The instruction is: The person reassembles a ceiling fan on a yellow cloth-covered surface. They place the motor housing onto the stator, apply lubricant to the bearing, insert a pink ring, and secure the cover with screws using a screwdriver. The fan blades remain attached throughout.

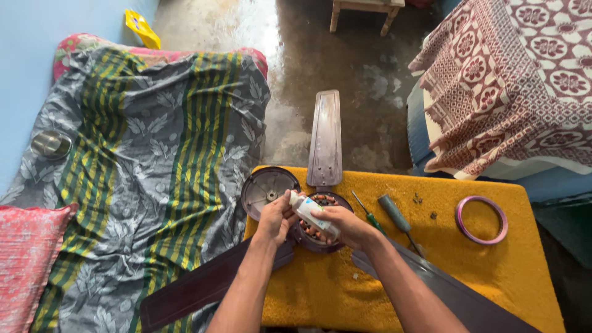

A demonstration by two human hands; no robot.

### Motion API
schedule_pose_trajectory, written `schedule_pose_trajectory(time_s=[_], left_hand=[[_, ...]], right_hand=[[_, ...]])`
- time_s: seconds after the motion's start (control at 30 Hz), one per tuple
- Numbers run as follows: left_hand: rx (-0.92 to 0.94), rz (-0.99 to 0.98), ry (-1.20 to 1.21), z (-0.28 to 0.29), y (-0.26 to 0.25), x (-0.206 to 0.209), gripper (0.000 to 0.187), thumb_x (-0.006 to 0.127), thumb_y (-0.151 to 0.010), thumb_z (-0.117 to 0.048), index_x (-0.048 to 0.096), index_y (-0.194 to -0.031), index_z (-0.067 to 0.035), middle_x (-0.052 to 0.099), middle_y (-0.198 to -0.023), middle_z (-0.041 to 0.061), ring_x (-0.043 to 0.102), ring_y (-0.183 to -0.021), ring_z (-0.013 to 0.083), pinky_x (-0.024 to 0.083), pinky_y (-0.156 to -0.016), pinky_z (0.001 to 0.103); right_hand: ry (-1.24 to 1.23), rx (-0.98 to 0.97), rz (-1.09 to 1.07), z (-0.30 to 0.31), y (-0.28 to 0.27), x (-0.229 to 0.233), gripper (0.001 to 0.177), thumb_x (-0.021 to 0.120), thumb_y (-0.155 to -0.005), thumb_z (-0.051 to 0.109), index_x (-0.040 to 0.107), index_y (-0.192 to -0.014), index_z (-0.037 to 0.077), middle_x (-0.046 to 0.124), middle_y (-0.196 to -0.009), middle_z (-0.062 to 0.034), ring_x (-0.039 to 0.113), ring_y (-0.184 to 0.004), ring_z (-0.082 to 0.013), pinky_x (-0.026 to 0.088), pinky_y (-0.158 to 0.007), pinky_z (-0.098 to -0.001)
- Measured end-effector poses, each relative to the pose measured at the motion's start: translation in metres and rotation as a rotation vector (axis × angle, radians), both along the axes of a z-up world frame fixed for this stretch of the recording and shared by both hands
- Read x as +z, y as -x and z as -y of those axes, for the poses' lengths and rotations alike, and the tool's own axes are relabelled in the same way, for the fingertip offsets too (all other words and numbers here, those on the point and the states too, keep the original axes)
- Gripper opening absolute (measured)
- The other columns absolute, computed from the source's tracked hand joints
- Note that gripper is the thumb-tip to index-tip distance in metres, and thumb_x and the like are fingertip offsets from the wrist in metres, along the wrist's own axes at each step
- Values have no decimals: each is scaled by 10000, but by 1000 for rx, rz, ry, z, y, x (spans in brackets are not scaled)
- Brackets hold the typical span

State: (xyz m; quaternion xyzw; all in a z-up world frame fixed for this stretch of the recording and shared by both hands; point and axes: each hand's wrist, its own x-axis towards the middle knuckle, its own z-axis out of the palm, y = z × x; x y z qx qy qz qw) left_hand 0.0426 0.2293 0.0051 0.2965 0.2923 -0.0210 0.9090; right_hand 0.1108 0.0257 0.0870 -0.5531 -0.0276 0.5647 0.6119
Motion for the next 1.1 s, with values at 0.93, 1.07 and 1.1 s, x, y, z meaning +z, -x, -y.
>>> schedule_pose_trajectory(time_s=[0.93,1.07,1.1], left_hand=[[245,-231,-7,3,6,-20,112,607,-861,-109,619,-954,-47,662,-874,97,703,-776,233,641,-761,387],[252,-259,-119,-14,10,-53,267,514,-753,58,607,-964,-76,582,-792,45,577,-669,165,524,-597,302],[241,-293,-183,-20,11,-62,207,552,-776,3,613,-959,-74,569,-765,37,547,-643,158,483,-567,303]], right_hand=[[467,4,1304,-2,28,61,671,889,-678,245,643,-1295,150,687,-1082,-131,695,-1000,-314,554,-874,-436],[488,-1,1271,4,27,59,621,855,-712,251,655,-1289,135,695,-1085,-137,694,-1007,-314,549,-881,-434],[516,-1,1254,6,27,58,619,850,-716,252,650,-1288,123,694,-1091,-142,692,-1011,-315,547,-881,-436]])
